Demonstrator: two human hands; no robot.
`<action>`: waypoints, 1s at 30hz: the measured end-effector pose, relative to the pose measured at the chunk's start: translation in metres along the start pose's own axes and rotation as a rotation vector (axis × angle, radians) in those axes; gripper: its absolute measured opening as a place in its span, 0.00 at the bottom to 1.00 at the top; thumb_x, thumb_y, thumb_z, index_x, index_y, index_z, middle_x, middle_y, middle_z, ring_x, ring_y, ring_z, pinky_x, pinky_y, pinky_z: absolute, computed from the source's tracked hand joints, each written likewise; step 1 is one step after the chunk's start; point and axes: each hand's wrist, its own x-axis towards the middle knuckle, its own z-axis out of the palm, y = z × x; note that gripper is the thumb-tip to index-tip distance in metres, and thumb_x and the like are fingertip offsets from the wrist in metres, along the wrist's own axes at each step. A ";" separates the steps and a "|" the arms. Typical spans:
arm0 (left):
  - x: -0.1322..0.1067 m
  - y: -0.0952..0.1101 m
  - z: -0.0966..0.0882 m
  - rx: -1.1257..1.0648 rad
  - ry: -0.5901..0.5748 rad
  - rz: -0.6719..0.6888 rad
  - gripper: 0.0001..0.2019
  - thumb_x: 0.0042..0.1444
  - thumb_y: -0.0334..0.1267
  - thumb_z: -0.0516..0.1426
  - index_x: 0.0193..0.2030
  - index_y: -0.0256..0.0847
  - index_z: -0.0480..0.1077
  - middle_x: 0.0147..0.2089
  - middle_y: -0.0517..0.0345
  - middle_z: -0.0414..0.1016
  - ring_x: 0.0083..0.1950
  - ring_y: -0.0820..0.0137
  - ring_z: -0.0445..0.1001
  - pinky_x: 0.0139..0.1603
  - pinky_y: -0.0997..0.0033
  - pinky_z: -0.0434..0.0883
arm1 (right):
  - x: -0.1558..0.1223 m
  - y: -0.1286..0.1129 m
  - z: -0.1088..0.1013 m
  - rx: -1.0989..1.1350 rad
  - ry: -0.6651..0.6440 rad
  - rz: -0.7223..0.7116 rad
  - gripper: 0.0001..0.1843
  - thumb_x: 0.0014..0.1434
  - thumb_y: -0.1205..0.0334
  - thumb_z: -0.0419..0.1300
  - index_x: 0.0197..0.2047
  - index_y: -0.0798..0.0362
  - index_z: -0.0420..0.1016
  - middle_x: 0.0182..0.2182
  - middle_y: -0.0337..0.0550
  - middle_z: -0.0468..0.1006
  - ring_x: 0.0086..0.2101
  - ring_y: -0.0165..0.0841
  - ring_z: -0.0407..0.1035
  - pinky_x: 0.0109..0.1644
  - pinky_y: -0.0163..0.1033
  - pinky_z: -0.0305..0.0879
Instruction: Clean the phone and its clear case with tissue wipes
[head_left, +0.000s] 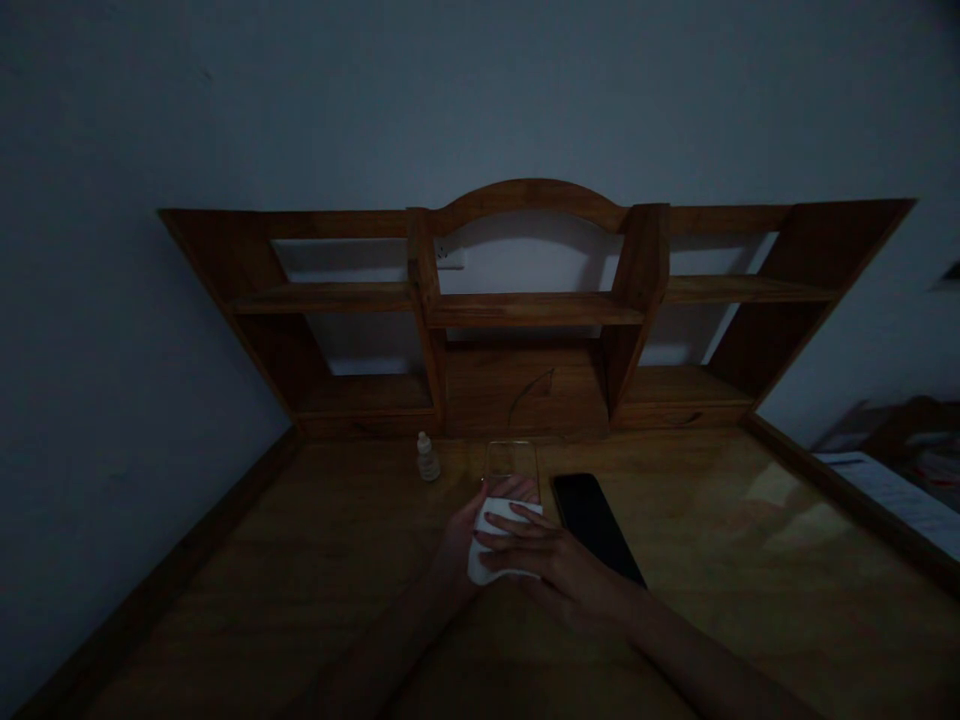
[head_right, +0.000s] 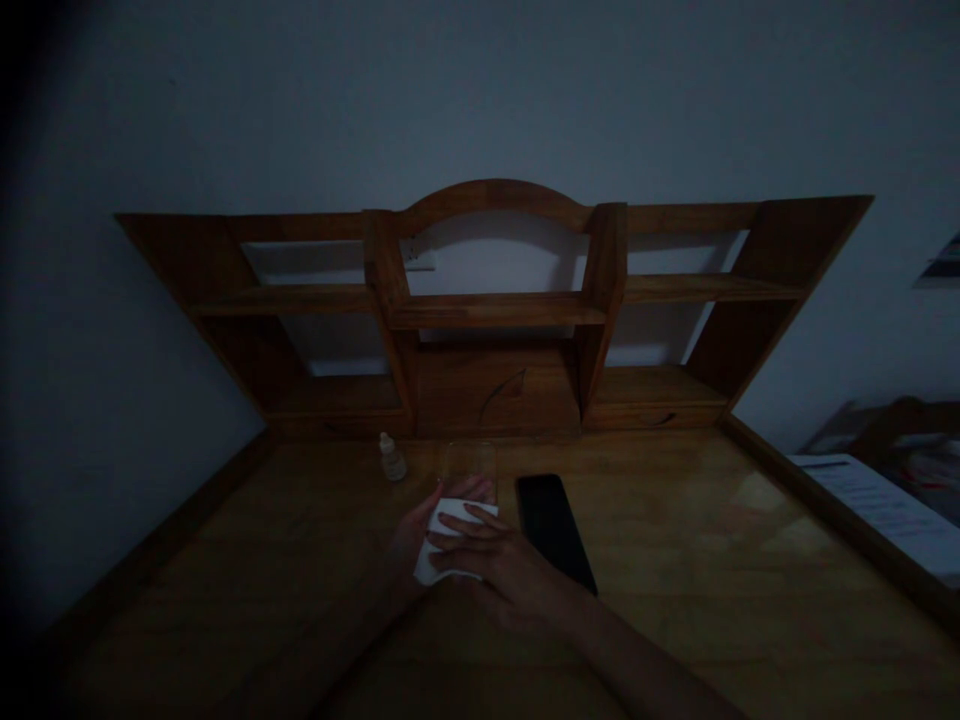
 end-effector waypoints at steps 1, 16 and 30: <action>0.000 0.001 0.001 0.007 0.015 -0.008 0.19 0.67 0.43 0.50 0.57 0.34 0.70 0.59 0.44 0.74 0.63 0.60 0.70 0.65 0.60 0.66 | -0.001 0.000 0.000 0.019 0.005 0.005 0.23 0.67 0.69 0.53 0.62 0.45 0.68 0.64 0.42 0.68 0.67 0.37 0.54 0.72 0.55 0.45; -0.002 -0.002 -0.010 0.089 0.000 0.026 0.20 0.67 0.43 0.49 0.57 0.33 0.72 0.63 0.46 0.72 0.65 0.60 0.68 0.69 0.61 0.61 | -0.012 0.013 0.007 0.226 0.177 0.078 0.21 0.72 0.53 0.46 0.51 0.48 0.78 0.46 0.45 0.82 0.54 0.39 0.71 0.60 0.48 0.65; -0.004 0.000 -0.012 0.054 -0.038 -0.028 0.21 0.66 0.45 0.50 0.60 0.36 0.70 0.68 0.46 0.65 0.68 0.58 0.64 0.69 0.56 0.59 | -0.017 0.025 0.001 0.093 0.282 0.101 0.23 0.71 0.59 0.43 0.39 0.51 0.79 0.36 0.45 0.82 0.40 0.38 0.77 0.48 0.42 0.72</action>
